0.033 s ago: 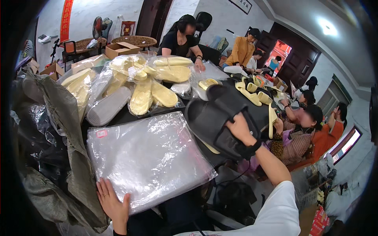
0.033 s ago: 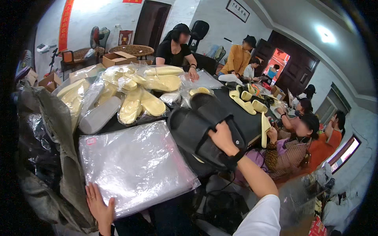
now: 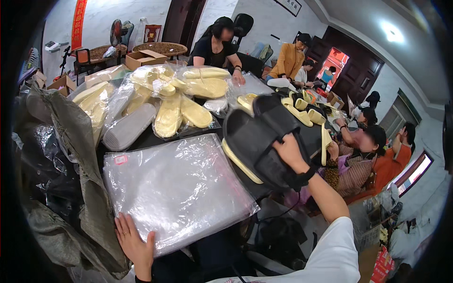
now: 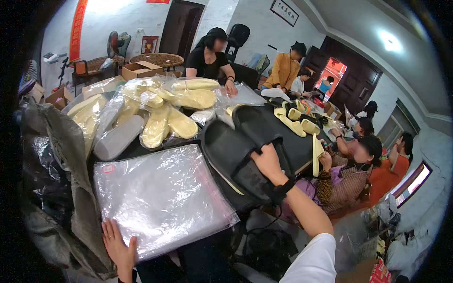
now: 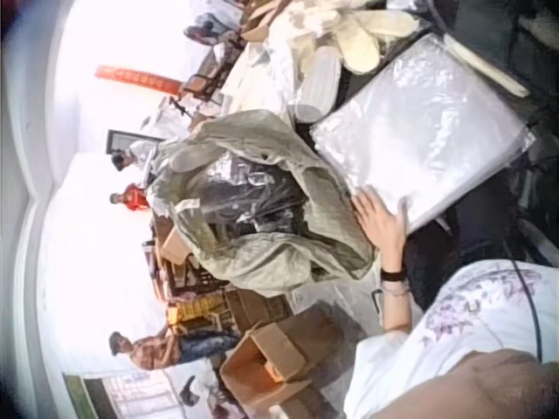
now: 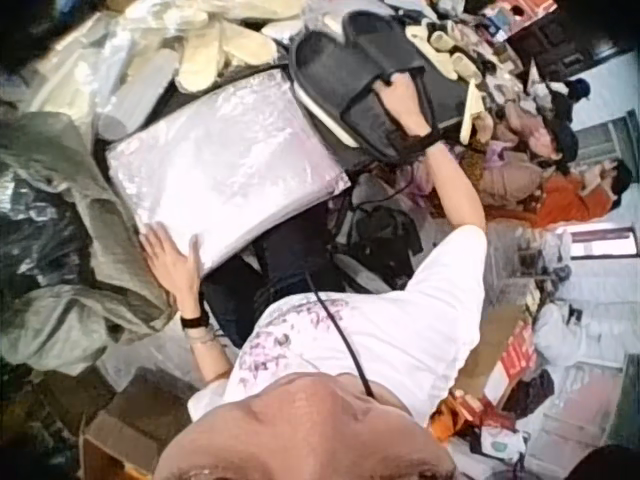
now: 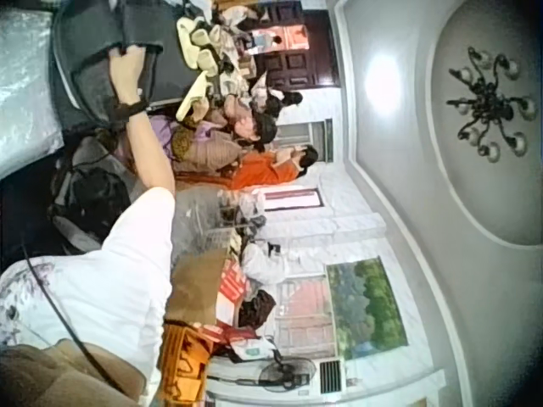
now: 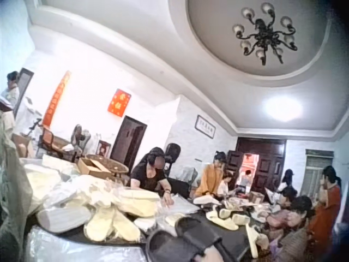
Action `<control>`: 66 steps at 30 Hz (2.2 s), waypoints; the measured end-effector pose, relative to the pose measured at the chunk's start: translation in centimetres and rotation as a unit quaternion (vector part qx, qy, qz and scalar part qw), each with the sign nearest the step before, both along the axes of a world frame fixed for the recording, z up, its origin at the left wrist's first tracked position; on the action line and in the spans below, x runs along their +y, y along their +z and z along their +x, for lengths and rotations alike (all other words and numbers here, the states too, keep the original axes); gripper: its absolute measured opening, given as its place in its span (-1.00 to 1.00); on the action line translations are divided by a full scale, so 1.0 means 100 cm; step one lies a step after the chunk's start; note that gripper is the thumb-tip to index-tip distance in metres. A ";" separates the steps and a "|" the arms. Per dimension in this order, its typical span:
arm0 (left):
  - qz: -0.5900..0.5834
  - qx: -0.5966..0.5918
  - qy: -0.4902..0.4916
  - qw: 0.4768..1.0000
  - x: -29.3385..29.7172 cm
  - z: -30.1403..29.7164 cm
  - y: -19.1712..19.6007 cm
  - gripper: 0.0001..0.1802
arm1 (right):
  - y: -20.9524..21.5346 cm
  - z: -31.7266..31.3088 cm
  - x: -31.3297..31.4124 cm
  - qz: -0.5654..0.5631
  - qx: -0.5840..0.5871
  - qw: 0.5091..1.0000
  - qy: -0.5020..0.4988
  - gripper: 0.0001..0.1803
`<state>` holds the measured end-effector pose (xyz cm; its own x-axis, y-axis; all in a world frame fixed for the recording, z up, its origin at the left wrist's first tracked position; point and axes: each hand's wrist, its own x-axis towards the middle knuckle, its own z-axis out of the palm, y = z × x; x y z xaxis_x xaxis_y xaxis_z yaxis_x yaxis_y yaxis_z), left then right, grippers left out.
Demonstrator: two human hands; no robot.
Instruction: The recorder is picking up slippers from a large sack and placing them into individual plastic bags at a communal work table.
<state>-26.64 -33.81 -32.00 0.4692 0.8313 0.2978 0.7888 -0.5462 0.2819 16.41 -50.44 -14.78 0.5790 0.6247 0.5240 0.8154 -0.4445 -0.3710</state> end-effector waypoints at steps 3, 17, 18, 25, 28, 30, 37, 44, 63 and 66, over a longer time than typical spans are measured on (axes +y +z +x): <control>0.013 0.001 -0.006 1.000 0.000 0.000 0.002 -0.14 | 0.037 -0.039 0.014 0.019 0.125 0.992 0.006 -0.69; -0.022 -0.073 -0.098 0.992 -0.007 -0.042 -0.085 -0.30 | -0.116 -0.253 0.134 -0.200 0.087 0.839 0.498 -0.71; -0.018 -0.076 -0.093 0.993 -0.008 -0.040 -0.079 -0.30 | -0.120 -0.248 0.137 -0.206 0.093 0.844 0.486 -0.71; -0.002 0.009 0.013 1.000 0.003 -0.012 -0.003 -0.32 | -0.109 -0.185 0.137 -0.244 0.077 0.904 0.343 -0.70; 0.017 -0.031 0.005 0.999 0.003 -0.002 -0.004 -0.33 | -0.103 -0.141 0.126 -0.200 0.096 0.949 0.222 -0.67; 0.016 -0.045 -0.002 0.999 0.003 0.004 0.002 -0.35 | -0.116 -0.098 0.123 -0.194 0.104 0.966 0.137 -0.64; -0.001 -0.064 -0.011 0.998 0.001 0.004 0.000 -0.34 | -0.095 -0.066 0.105 -0.120 0.189 0.965 0.133 -0.63; 0.030 -0.023 0.010 0.999 0.002 -0.011 -0.016 -0.36 | -0.080 -0.174 0.155 -0.193 0.034 0.887 0.418 -0.73; 0.008 -0.027 0.006 1.000 -0.003 -0.003 0.000 -0.33 | -0.100 -0.159 0.207 -0.163 0.087 0.951 0.248 -0.66; 0.009 -0.039 0.003 0.999 0.000 -0.001 -0.003 -0.32 | -0.101 -0.159 0.154 -0.233 0.087 0.920 0.303 -0.63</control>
